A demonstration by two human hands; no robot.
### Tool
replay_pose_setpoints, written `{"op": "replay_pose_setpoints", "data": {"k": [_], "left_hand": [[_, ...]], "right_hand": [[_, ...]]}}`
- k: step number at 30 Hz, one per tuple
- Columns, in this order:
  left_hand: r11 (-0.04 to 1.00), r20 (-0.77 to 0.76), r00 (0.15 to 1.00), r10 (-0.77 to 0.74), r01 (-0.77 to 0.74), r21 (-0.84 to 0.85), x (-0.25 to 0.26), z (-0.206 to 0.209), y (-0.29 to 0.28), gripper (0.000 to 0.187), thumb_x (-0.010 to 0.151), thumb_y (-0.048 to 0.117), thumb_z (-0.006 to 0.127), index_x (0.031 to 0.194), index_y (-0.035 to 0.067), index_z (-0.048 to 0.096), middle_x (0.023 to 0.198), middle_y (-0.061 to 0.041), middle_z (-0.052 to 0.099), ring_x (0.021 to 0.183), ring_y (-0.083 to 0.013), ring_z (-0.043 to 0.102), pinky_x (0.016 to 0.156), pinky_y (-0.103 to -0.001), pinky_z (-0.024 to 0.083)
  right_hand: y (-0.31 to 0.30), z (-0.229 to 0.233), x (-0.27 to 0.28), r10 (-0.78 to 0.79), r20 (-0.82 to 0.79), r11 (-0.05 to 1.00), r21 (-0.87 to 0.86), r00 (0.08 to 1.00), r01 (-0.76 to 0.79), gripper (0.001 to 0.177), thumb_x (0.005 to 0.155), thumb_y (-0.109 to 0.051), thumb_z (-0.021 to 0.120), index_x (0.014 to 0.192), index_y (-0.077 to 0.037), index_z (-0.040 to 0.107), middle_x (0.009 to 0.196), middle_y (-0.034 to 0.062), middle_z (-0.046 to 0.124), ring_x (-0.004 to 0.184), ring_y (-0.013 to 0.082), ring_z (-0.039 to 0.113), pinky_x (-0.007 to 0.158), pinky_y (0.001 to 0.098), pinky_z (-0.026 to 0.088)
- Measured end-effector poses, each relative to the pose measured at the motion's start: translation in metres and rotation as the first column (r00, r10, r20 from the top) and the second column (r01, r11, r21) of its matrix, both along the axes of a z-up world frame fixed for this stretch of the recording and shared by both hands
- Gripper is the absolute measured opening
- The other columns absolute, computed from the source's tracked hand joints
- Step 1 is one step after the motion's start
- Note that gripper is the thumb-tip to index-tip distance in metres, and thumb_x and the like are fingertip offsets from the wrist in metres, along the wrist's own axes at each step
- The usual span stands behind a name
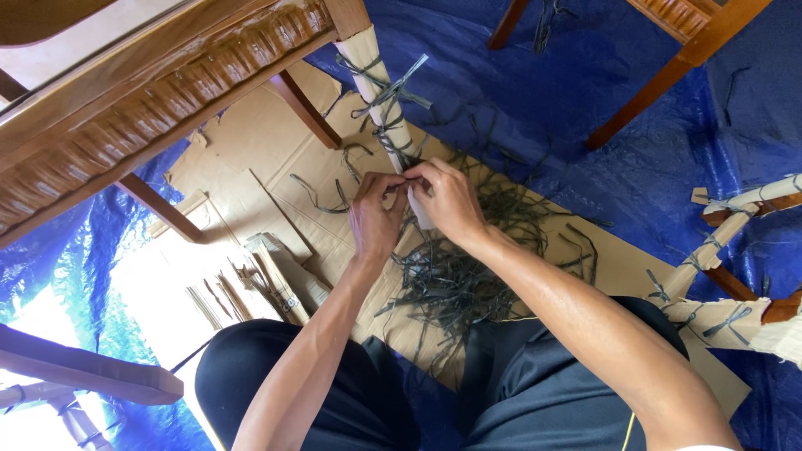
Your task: Wrapping the legs of wooden chairs with protective materials and plastic strips.
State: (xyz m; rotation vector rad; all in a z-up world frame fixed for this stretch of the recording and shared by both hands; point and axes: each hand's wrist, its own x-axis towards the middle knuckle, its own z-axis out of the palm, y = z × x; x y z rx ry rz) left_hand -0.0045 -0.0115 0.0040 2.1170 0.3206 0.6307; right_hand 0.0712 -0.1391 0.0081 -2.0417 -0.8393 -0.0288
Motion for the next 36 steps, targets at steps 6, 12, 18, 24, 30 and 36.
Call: {"op": "replay_pose_setpoints", "data": {"k": [6, 12, 18, 24, 30, 36], "left_hand": [[1.000, 0.089, 0.996, 0.024, -0.025, 0.018, 0.000, -0.008, 0.003, 0.025, 0.088, 0.007, 0.075, 0.112, 0.005, 0.066, 0.105, -0.010, 0.066, 0.089, -0.0239, 0.070, 0.075, -0.038, 0.056], [0.950, -0.080, 0.980, 0.181, -0.195, -0.243, 0.003, -0.016, -0.001, 0.038, 0.081, 0.010, 0.079, 0.109, 0.002, 0.055, 0.100, -0.011, 0.063, 0.090, -0.0248, 0.067, 0.073, -0.039, 0.054], [0.994, -0.021, 0.999, 0.038, -0.040, -0.105, 0.003, -0.024, -0.006, 0.025, 0.082, 0.010, 0.079, 0.102, 0.004, 0.066, 0.098, -0.007, 0.071, 0.093, -0.0213, 0.073, 0.079, -0.038, 0.056], [0.994, -0.072, 0.996, 0.051, -0.058, -0.092, 0.002, -0.015, -0.004, 0.013, 0.086, 0.010, 0.077, 0.099, 0.006, 0.076, 0.098, -0.008, 0.075, 0.089, -0.0221, 0.074, 0.078, -0.038, 0.056], [0.984, -0.076, 0.994, 0.080, -0.091, -0.153, 0.002, -0.016, -0.002, 0.015, 0.084, 0.009, 0.077, 0.099, 0.005, 0.076, 0.100, -0.008, 0.076, 0.091, -0.0213, 0.075, 0.080, -0.037, 0.058], [0.986, -0.043, 0.997, 0.059, -0.065, -0.155, 0.003, -0.023, -0.003, 0.018, 0.084, 0.011, 0.079, 0.100, 0.004, 0.076, 0.100, -0.009, 0.076, 0.088, -0.0230, 0.073, 0.080, -0.036, 0.058]], "right_hand": [[0.003, -0.010, 0.005, -0.106, -0.108, 0.990, -0.103, 0.989, 0.095, 0.011, 0.091, -0.001, 0.070, 0.101, 0.002, 0.075, 0.104, 0.0161, 0.070, 0.078, 0.0212, 0.070, 0.068, 0.0337, 0.057], [0.002, -0.025, 0.023, -0.105, -0.501, 0.991, -0.122, 0.859, 0.050, 0.020, 0.089, -0.009, 0.064, 0.104, -0.002, 0.074, 0.098, 0.0161, 0.076, 0.082, 0.0224, 0.071, 0.074, 0.0367, 0.056], [0.003, -0.028, 0.029, -0.085, -0.535, 0.993, -0.114, 0.841, 0.028, 0.019, 0.089, -0.010, 0.065, 0.102, 0.000, 0.075, 0.099, 0.0154, 0.075, 0.090, 0.0236, 0.070, 0.083, 0.0371, 0.054], [0.007, -0.020, 0.028, -0.092, -0.476, 0.991, -0.128, 0.875, 0.035, 0.017, 0.090, -0.020, 0.074, 0.092, -0.003, 0.077, 0.091, 0.0120, 0.075, 0.085, 0.0194, 0.068, 0.079, 0.0360, 0.053], [0.012, -0.026, 0.024, -0.066, -0.359, 0.997, -0.049, 0.931, 0.052, 0.004, 0.088, -0.008, 0.074, 0.090, -0.005, 0.075, 0.086, 0.0071, 0.075, 0.078, 0.0159, 0.068, 0.072, 0.0324, 0.055], [0.010, -0.032, 0.023, -0.152, -0.510, 0.988, -0.091, 0.847, 0.123, 0.007, 0.087, -0.009, 0.074, 0.093, -0.007, 0.077, 0.086, 0.0074, 0.075, 0.075, 0.0175, 0.068, 0.071, 0.0348, 0.056]]}}
